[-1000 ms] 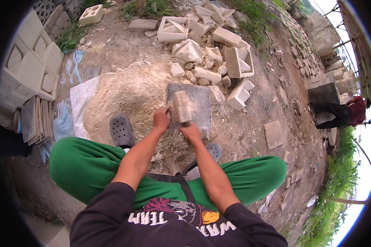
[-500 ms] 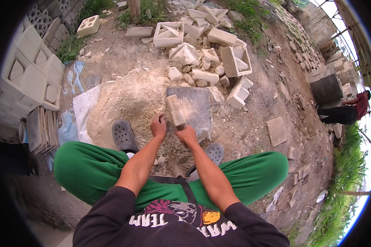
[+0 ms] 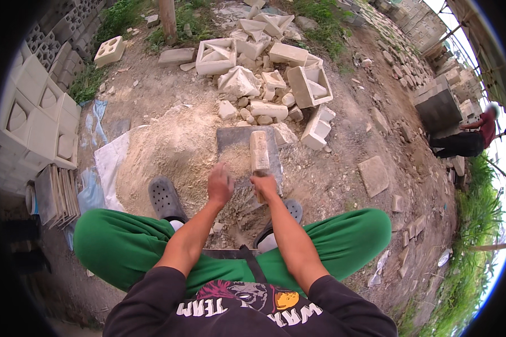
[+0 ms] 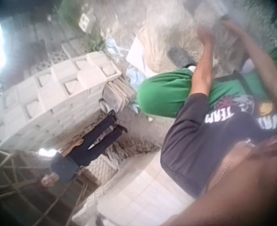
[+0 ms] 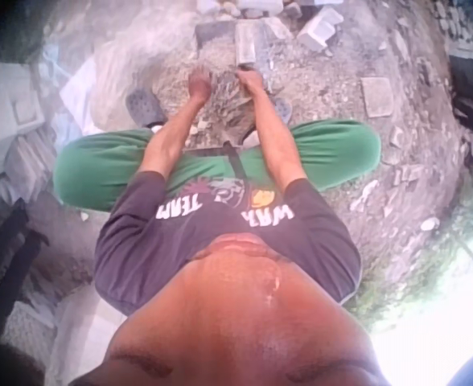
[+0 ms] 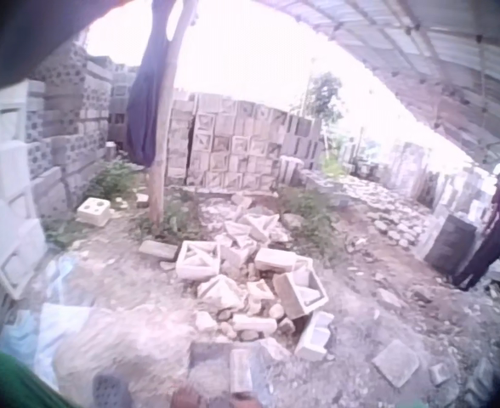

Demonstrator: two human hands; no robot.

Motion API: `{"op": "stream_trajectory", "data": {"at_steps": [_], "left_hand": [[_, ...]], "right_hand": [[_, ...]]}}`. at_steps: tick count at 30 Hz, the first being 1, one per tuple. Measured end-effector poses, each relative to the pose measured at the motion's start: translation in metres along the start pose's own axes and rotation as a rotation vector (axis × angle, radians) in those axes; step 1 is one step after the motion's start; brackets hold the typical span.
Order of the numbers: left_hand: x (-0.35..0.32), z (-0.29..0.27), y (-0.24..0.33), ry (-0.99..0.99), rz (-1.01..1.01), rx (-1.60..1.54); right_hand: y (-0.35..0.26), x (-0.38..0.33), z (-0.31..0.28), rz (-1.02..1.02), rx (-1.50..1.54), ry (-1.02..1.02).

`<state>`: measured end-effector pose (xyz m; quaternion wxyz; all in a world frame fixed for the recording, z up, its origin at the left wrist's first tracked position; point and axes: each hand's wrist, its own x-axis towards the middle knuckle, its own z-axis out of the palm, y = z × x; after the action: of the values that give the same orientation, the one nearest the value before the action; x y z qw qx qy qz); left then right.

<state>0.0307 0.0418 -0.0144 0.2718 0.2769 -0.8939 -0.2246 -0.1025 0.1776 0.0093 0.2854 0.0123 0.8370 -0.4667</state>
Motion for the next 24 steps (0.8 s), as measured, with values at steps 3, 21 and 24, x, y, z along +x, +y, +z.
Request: {"op": "stream_trajectory", "data": {"at_steps": [3,21,24], "left_hand": [[-0.009,-0.001,0.018,-0.215,0.198,0.021],[-0.041,-0.011,-0.004,-0.189,-0.079,0.097],[-0.04,-0.017,-0.006,-0.168,-0.089,0.181]], "right_hand": [[0.003,0.005,-0.005,0.039,-0.085,-0.032],[0.026,-0.015,0.014,-0.303,-0.139,0.038],[0.021,-0.027,0.016,-0.249,-0.204,-0.103]]}}
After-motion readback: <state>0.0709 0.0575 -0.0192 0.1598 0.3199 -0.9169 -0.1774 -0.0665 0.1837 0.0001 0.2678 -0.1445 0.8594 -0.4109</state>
